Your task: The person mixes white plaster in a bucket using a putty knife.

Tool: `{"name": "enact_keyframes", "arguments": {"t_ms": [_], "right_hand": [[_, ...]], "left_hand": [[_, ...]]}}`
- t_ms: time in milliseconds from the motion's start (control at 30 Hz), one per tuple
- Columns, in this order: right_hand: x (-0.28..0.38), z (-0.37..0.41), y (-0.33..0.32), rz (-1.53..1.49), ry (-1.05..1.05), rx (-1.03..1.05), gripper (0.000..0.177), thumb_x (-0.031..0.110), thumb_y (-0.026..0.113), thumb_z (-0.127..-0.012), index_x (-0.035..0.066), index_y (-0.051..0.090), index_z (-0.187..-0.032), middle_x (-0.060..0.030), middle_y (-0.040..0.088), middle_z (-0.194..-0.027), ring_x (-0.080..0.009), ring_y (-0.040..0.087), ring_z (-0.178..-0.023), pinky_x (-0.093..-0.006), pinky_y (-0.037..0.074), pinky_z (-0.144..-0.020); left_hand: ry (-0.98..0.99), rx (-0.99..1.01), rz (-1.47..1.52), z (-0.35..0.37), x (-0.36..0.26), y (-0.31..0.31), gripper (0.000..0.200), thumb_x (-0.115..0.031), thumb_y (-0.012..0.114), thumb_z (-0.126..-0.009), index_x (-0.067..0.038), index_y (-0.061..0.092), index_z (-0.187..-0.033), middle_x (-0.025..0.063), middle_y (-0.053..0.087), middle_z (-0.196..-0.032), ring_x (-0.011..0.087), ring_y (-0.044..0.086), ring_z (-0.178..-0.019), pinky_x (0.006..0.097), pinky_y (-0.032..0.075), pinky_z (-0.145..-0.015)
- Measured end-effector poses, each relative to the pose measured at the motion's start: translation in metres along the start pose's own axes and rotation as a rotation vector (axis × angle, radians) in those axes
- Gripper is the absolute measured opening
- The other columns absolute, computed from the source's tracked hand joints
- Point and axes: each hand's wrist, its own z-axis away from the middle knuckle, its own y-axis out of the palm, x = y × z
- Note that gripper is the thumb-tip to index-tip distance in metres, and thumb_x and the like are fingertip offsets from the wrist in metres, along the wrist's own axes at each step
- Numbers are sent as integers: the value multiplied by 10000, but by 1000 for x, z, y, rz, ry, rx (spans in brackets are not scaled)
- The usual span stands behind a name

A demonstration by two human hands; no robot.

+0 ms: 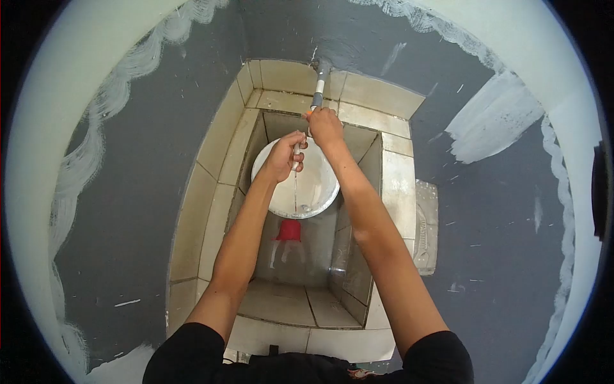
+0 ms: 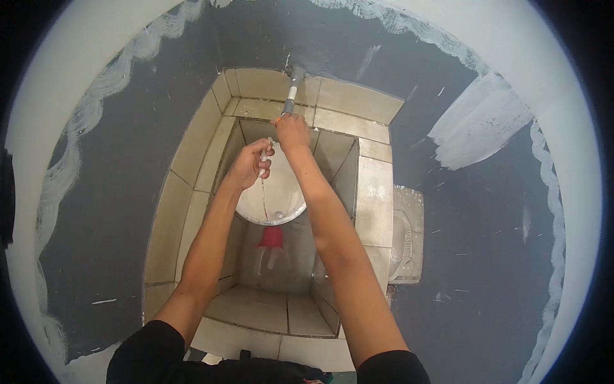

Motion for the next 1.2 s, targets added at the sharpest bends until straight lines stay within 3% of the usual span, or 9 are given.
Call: {"name": "enact_keyframes", "arguments": {"t_ms": [300, 367, 533, 867, 1200], "right_hand": [[-9, 2, 9, -43, -14, -75, 372, 365, 646, -915, -5, 656, -945, -177, 695, -885, -338, 677, -896, -429, 549, -759], [-8, 4, 8, -31, -35, -116, 380, 365, 615, -943, -12, 645, -915, -204, 692, -858, -367, 685, -818, -457, 551, -702], [-8, 3, 7, 57, -70, -154, 404, 401, 614, -939, 1, 646, -899, -191, 693, -821, -352, 694, -798, -439, 554, -666], [-7, 2, -9, -113, -8, 15, 452, 426, 565, -972, 1, 678, -866, -194, 700, -757, -370, 710, -746, -486, 557, -656], [-7, 0, -10, -87, -43, 78, 436, 406, 542, -981, 22, 720, -877, -194, 715, -833, -382, 710, -799, -482, 559, -694]], "left_hand": [[14, -16, 4, -17, 4, 2, 130, -288, 506, -972, -173, 519, -914, -57, 471, -816, 35, 420, -519, 251, 413, -422], [10, -4, 20, -18, 2, 2, 131, -294, 510, -969, -177, 522, -911, -59, 470, -816, 34, 417, -521, 251, 411, -422], [-25, 9, 13, -14, -5, 10, 131, -297, 516, -972, -183, 526, -909, -67, 468, -813, 28, 412, -524, 241, 391, -418], [-43, 23, 83, -12, -12, 16, 161, -300, 517, -980, -174, 512, -879, -64, 462, -796, 37, 416, -523, 251, 391, -429], [-51, 81, 181, -24, -13, 6, 175, -281, 496, -994, -172, 507, -858, -70, 459, -794, 36, 414, -521, 240, 371, -441]]}}
